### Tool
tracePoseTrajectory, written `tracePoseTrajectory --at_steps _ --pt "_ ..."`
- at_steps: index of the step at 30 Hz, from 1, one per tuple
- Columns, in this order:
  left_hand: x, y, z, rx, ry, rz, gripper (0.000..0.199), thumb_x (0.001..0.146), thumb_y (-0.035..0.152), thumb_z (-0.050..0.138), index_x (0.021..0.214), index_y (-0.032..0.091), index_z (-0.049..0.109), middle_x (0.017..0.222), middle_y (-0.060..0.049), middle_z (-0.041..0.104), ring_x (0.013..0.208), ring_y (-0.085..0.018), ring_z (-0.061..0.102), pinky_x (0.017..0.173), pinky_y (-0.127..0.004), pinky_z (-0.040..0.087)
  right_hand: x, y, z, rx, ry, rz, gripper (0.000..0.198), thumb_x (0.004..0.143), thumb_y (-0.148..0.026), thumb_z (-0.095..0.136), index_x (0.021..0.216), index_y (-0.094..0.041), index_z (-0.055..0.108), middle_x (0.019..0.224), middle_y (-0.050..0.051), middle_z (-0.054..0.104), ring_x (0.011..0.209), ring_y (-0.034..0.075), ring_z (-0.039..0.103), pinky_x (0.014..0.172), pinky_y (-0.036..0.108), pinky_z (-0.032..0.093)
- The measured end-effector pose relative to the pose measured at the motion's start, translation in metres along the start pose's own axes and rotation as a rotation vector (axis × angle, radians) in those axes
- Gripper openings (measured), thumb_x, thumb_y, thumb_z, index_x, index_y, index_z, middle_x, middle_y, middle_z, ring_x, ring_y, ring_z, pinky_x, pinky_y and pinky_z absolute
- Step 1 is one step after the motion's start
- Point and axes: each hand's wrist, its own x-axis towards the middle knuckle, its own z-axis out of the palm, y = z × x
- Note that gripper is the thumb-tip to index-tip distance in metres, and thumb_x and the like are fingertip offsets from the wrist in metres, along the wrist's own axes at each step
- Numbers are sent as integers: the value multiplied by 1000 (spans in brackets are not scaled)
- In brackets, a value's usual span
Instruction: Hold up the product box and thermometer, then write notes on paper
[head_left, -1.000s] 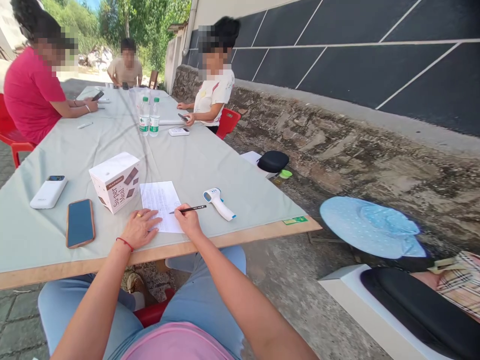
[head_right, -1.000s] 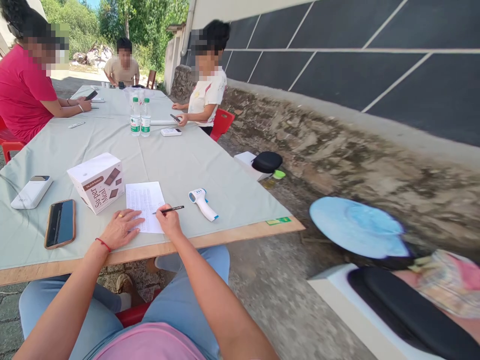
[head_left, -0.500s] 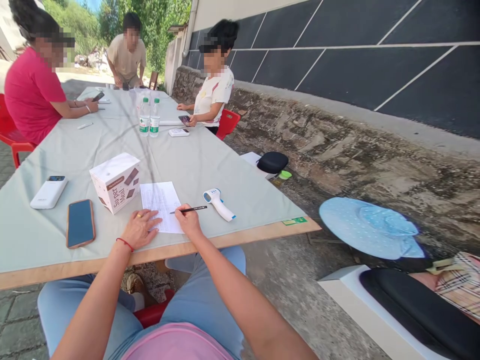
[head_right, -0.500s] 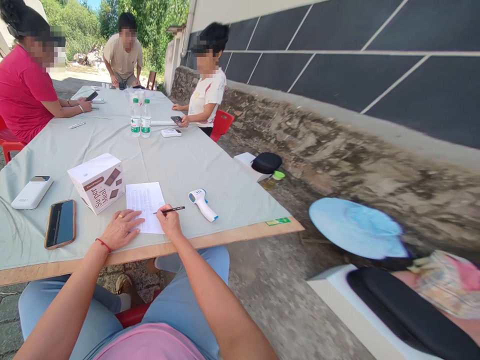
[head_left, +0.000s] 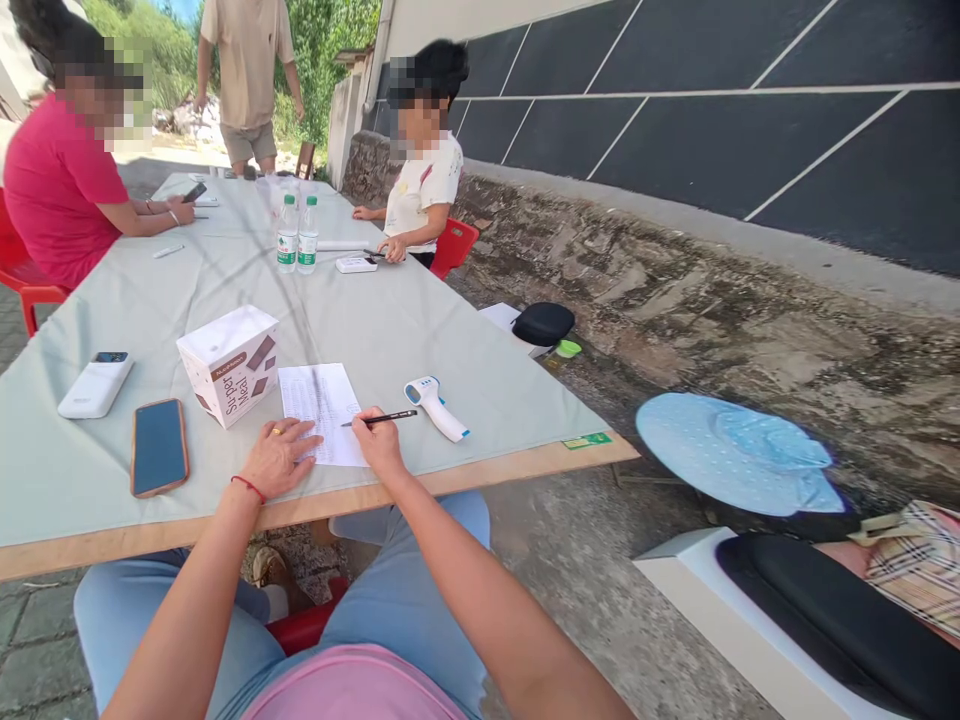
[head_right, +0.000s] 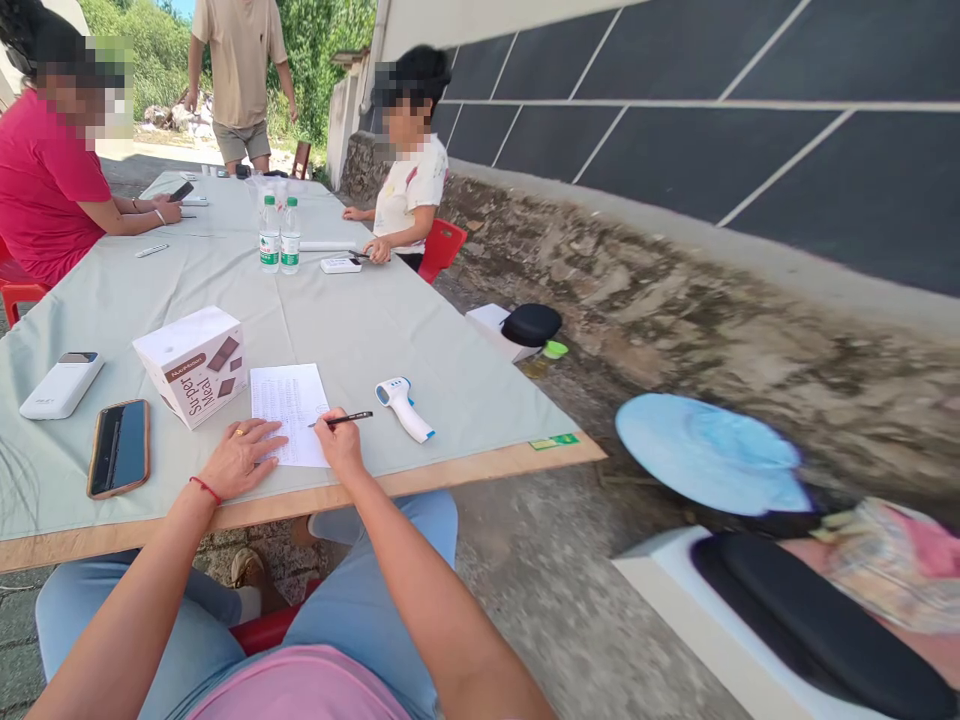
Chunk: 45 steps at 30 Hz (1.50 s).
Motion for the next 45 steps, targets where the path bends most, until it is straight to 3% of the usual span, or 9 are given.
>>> tracePoseTrajectory --at_steps 11,17,24,27,29,33,38,42,45 --pt "0 1 -1 5 -1 -1 38 92 34 44 126 26 60 140 -7 54 126 -30 46 101 -50 35 0 3 1 -2 6 16 17 67 -40 50 67 -23 51 54 -3 52 53 16 48 54 28 40" --pt "-1 -1 3 -32 114 22 33 90 32 47 118 23 63 133 -9 58 121 -30 49 99 -50 37 -4 5 -3 -41 120 -116 24 85 -40 45 91 -21 58 86 4 65 82 19 59 76 31 49" --pt "-7 -8 1 -42 718 -212 10 86 28 54 89 19 55 94 -10 56 93 -24 55 84 -40 45 12 17 -7 -489 -118 -409 47 86 -7 36 129 -17 54 115 14 60 108 24 56 91 37 47" --pt "-12 -21 -2 -27 1074 -420 32 80 32 63 104 16 50 110 -14 48 112 -29 48 98 -48 40 22 12 -12 -734 -276 -441 55 83 1 35 131 -18 56 115 13 61 107 25 55 92 37 44" --pt "-13 -32 -3 -85 1170 -538 62 75 38 68 123 12 40 128 -20 38 129 -32 35 108 -52 30 26 7 -16 -830 -371 -449 57 83 1 35 130 -22 57 118 11 61 106 23 54 92 35 42" --pt "-11 -48 -6 -339 1066 -684 101 65 46 76 142 11 20 144 -23 25 141 -36 20 116 -52 18 32 -3 -35 -908 -311 -395 52 87 -5 37 133 -24 54 127 9 57 116 22 50 98 33 37" --pt "-8 -51 -9 -503 961 -792 96 66 43 76 142 17 23 133 -17 40 131 -34 35 111 -53 30 43 -7 -77 -1088 4 16 54 87 -32 56 137 -14 45 137 18 47 126 31 42 103 41 32" --pt "-8 -48 -9 -497 913 -890 103 61 39 79 143 15 22 132 -19 35 132 -33 33 108 -50 34 49 -5 -100 -1137 -90 277 58 88 -47 55 131 -10 47 128 21 54 121 34 49 97 42 37" --pt "-8 -47 -10 -518 874 -906 86 61 41 78 133 16 38 120 -14 43 120 -32 44 98 -48 45 47 -3 -102 -1131 -168 301 50 91 -45 50 126 -9 51 123 20 57 119 31 51 93 39 41"
